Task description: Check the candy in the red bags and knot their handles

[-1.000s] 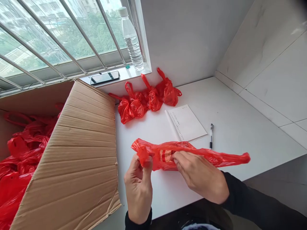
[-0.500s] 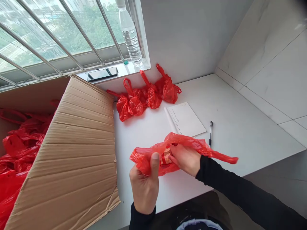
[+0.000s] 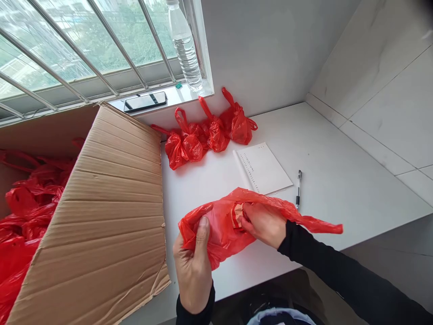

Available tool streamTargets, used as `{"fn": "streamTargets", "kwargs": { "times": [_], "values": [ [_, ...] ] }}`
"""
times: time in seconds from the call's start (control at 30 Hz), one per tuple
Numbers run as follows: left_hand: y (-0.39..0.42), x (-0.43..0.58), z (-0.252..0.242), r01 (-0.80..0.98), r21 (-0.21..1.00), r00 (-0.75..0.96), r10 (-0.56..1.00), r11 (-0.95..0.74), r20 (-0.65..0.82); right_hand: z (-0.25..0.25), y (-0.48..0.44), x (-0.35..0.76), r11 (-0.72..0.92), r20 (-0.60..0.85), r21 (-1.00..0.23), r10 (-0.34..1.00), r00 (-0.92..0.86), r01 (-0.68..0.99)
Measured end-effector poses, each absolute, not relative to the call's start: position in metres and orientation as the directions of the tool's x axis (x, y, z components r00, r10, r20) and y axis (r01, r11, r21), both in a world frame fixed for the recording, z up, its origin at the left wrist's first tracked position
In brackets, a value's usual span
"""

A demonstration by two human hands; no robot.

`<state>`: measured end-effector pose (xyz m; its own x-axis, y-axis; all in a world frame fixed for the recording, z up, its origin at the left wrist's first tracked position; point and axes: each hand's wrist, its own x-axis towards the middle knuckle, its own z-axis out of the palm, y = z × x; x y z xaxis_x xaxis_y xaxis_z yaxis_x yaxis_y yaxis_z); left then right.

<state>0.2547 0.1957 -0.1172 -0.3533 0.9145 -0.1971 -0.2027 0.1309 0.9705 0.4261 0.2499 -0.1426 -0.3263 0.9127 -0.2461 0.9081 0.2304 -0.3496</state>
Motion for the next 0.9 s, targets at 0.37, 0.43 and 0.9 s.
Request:
{"fn": "streamTargets", "kwargs": {
  "times": [0.37,0.43,0.9],
  "values": [
    [0.197,0.251,-0.124,-0.149,0.984,-0.32,0.936,0.101,-0.145,-0.136,0.237,0.407,0.282,-0.248,-0.257,0.905,-0.345,0.924],
    [0.196,0.25,-0.124,-0.123,0.988,-0.319,0.939,0.095,-0.13,-0.136,0.237,0.403,0.276,-0.262,-0.232,0.906,-0.333,0.933],
    [0.191,0.245,-0.125,-0.05,0.994,-0.421,0.901,0.096,-0.108,-0.136,0.227,0.394,0.358,-0.337,-0.316,0.824,-0.456,0.879]
  ]
}}
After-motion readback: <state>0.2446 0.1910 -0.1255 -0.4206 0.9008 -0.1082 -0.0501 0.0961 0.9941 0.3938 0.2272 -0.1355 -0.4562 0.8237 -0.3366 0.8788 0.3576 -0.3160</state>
